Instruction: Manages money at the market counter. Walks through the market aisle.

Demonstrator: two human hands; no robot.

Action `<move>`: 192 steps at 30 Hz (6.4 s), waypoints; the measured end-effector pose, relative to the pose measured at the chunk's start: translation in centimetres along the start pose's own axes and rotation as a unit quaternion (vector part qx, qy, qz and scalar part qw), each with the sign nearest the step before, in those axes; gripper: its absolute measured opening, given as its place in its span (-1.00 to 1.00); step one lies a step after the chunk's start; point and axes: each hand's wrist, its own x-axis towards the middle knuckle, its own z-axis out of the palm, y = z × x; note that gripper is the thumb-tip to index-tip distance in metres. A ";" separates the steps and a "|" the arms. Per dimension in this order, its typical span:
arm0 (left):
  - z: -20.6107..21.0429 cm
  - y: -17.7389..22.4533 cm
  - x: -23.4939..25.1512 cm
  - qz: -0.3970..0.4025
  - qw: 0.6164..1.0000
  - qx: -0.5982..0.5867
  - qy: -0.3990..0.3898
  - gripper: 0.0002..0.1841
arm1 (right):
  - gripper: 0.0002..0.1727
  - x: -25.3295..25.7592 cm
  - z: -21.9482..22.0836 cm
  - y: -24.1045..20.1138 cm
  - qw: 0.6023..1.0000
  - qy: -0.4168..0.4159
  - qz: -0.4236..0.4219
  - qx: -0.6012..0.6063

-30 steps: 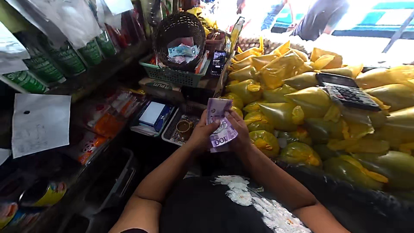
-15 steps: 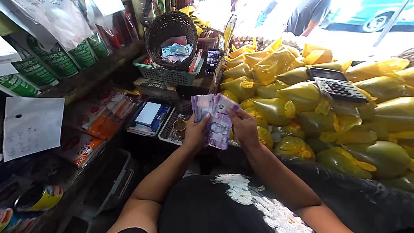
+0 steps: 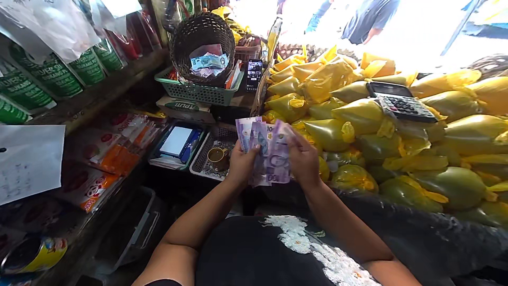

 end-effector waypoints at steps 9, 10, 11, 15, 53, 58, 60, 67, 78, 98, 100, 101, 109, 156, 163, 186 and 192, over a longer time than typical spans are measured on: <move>-0.3 -0.2 0.0 0.040 0.998 -0.053 0.021 -0.79 | -0.87 -0.1 0.8 0.6 0.993 -0.014 0.026 0.118; -0.4 -0.3 0.0 0.040 0.998 -0.048 0.029 -0.82 | -0.86 0.1 0.8 0.6 0.988 -0.005 0.033 0.152; -0.6 -0.4 0.1 0.042 0.998 -0.038 0.034 -0.81 | -0.81 0.2 0.9 0.5 0.983 -0.007 0.045 0.180; -0.8 -0.3 -0.1 0.054 0.998 -0.018 0.029 -0.77 | -0.77 -0.1 1.6 -0.3 0.973 -0.079 0.091 0.197; -8.1 14.9 28.4 0.143 0.695 0.699 0.090 -0.72 | -0.71 -5.3 3.7 13.7 0.965 -0.007 -0.121 -0.231; -8.8 16.4 22.0 0.334 0.714 0.600 0.138 -0.45 | -0.73 -4.9 3.2 12.3 0.974 -0.045 -0.081 -0.207; -8.0 13.8 16.3 0.409 0.682 0.599 0.097 -0.60 | -0.79 -4.8 2.3 11.6 0.986 -0.088 -0.045 -0.134; -6.7 -3.6 1.5 0.271 0.822 0.395 -0.309 -0.80 | -0.84 -5.0 0.7 6.8 0.930 -0.333 -0.146 -0.049; -15.3 -12.1 3.6 -0.099 0.773 0.594 -0.200 -0.72 | -0.69 -6.0 -4.8 10.5 0.974 -0.096 0.058 -0.198; -15.2 -16.1 10.9 -0.295 0.642 0.691 -0.151 -0.63 | -0.64 -6.2 -4.8 13.2 0.965 -0.053 0.076 -0.245; -15.4 -15.8 11.1 -0.302 0.647 0.686 -0.141 -0.60 | -0.64 -6.1 -4.8 13.2 0.966 -0.058 0.075 -0.241; -15.4 -15.6 11.1 -0.306 0.650 0.681 -0.138 -0.59 | -0.65 -6.1 -4.8 13.2 0.966 -0.060 0.069 -0.241; -16.3 -16.3 12.1 -0.291 0.653 0.664 -0.219 -0.59 | -0.66 -6.0 -4.8 13.2 0.965 -0.065 0.070 -0.244; -20.8 -13.0 11.3 -0.314 0.938 0.092 -0.112 -0.69 | -0.62 -6.2 -5.0 13.5 0.960 -0.073 0.072 -0.262; -16.2 -17.4 12.8 -0.283 0.647 0.655 -0.271 -0.67 | -0.64 -6.1 -4.8 13.3 0.960 -0.075 0.068 -0.261; -18.8 -15.3 13.3 -0.269 0.797 0.516 -0.162 -0.69 | -0.62 -5.9 -4.1 13.2 0.947 -0.058 0.059 -0.311; -13.0 -16.4 13.3 -0.253 0.605 0.708 -0.263 -0.75 | -0.60 -5.4 -3.3 12.8 0.926 -0.065 0.101 -0.359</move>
